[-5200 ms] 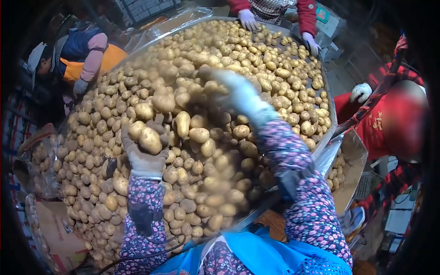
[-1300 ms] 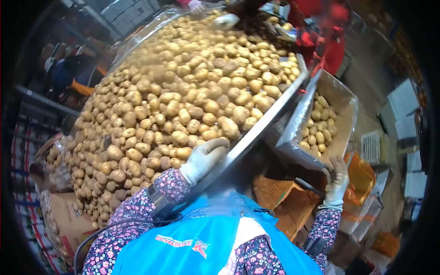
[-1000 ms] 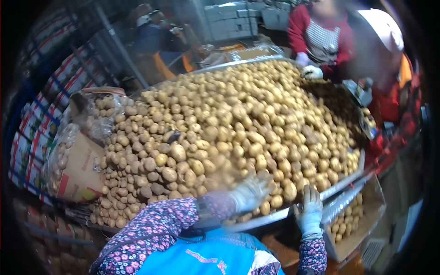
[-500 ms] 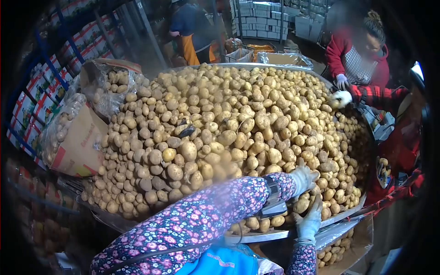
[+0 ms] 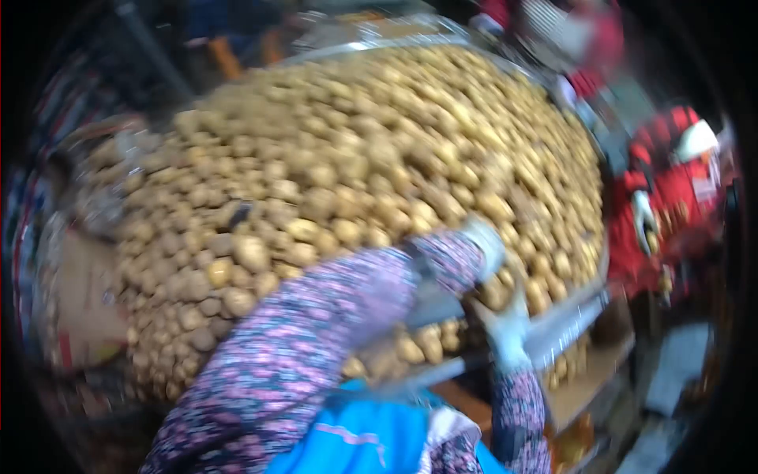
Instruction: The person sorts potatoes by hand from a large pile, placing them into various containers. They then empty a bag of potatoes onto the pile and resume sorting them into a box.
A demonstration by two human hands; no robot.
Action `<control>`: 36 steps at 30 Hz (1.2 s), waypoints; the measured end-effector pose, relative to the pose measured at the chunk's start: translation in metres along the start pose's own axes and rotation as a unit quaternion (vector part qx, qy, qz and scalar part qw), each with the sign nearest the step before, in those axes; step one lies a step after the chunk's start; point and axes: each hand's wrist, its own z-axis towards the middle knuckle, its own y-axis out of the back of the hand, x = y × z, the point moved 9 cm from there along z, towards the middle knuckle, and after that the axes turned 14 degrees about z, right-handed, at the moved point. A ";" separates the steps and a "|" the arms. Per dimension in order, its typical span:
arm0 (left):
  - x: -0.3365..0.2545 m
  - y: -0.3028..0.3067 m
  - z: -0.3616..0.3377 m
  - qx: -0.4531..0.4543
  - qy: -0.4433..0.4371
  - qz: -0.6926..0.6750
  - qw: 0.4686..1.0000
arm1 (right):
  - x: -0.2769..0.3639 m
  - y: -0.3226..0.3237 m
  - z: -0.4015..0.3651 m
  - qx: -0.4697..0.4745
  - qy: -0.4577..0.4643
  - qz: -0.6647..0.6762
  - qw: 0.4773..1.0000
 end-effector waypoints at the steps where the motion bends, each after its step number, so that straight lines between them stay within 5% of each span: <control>1: 0.004 0.014 -0.025 0.021 -0.058 0.007 0.998 | -0.014 -0.009 -0.002 0.015 -0.049 0.002 0.999; 6: 0.042 0.000 -0.065 0.096 0.003 0.060 0.994 | 0.046 -0.050 -0.009 0.073 -0.025 0.105 0.992; 10: 0.057 0.013 -0.113 0.041 0.009 0.170 0.984 | 0.085 -0.105 -0.018 0.170 0.018 0.141 0.975; 14: 0.103 0.020 -0.158 0.101 0.096 0.207 0.968 | 0.124 -0.130 -0.025 0.198 0.193 0.123 0.953; 15: 0.121 0.014 -0.174 0.057 0.116 0.210 0.969 | 0.136 -0.122 -0.030 0.221 0.236 0.202 0.924; 16: 0.134 0.010 -0.187 0.014 0.137 0.213 0.967 | 0.139 -0.112 -0.029 0.221 0.237 0.207 0.923; 17: 0.146 0.003 -0.197 0.117 0.167 0.209 0.956 | 0.137 -0.104 -0.024 0.253 0.203 0.239 0.915; 18: 0.151 -0.001 -0.207 0.122 0.170 0.210 0.955 | 0.132 -0.095 -0.019 0.287 0.167 0.270 0.904; 20: 0.166 0.006 -0.238 0.014 0.263 0.214 0.940 | 0.077 -0.055 0.019 0.233 -0.014 0.225 0.946; 21: 0.156 0.019 -0.248 0.025 0.286 0.216 0.933 | 0.048 -0.024 0.046 0.059 0.167 0.126 0.976; 22: 0.144 0.015 -0.251 0.029 0.290 0.211 0.933 | 0.034 -0.004 0.062 0.005 0.152 0.017 0.988; 24: 0.118 0.030 -0.261 -0.089 0.310 0.176 0.930 | 0.009 -0.006 0.084 0.046 0.209 -0.182 0.960; 26: 0.070 0.027 -0.250 -0.222 0.185 -0.011 0.957 | -0.001 -0.011 0.097 0.072 0.221 -0.244 0.942; 30: -0.035 0.028 -0.228 -0.210 -0.016 -0.145 0.967 | -0.003 -0.007 0.121 0.089 0.261 -0.298 0.914; 32: -0.046 -0.008 -0.228 -0.173 -0.011 -0.113 0.978 | -0.001 0.006 0.141 0.123 0.101 -0.286 0.945; 34: -0.050 -0.023 -0.228 -0.137 -0.008 -0.077 0.988 | -0.007 0.019 0.156 0.088 0.124 -0.281 0.948; 36: -0.042 -0.011 -0.237 -0.206 0.004 -0.100 0.973 | 0.015 0.019 0.149 0.026 0.183 -0.263 0.947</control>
